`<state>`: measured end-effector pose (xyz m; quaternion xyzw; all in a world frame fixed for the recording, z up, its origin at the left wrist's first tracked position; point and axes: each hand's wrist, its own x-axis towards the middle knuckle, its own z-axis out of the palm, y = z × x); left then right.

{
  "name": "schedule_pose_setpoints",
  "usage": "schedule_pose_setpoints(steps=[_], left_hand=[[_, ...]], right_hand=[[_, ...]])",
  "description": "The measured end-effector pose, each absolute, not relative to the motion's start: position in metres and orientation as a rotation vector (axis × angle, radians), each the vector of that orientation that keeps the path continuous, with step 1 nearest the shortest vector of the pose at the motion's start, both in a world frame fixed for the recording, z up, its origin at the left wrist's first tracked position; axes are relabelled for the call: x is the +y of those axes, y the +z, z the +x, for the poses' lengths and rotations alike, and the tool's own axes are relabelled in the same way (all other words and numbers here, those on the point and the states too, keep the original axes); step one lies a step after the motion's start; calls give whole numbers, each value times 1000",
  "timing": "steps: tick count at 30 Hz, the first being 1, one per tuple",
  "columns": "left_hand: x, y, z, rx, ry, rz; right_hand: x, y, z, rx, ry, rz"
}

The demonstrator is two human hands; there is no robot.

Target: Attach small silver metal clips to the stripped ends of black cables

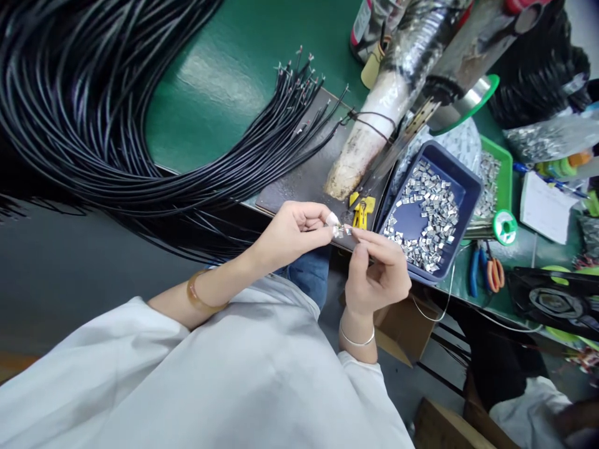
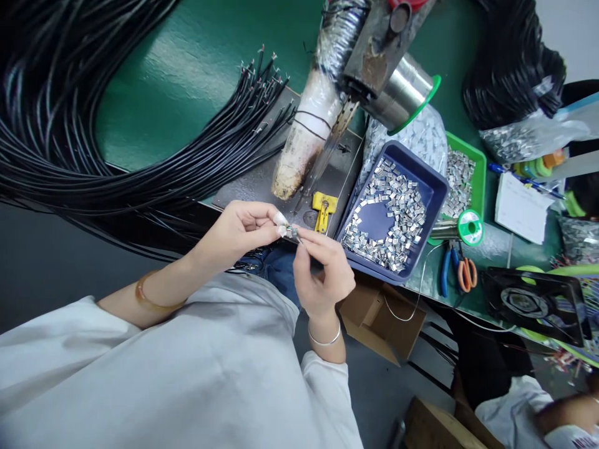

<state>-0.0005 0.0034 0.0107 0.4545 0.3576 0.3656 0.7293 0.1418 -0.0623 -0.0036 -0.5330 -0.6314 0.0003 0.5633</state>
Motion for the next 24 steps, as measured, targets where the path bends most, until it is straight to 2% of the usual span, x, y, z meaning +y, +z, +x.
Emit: schedule_pose_setpoints(steps=[6,17,24], left_hand=[[5,2,-1,819,851,1038],[8,6,3,856,877,977],[9,9,6,869,923,1017]], right_hand=[[-58,-7,146,-1377,212,-1312],[-53,-16,149,-1623,-135,-1273],[-51,-18,149,-1570,-97,-1305]])
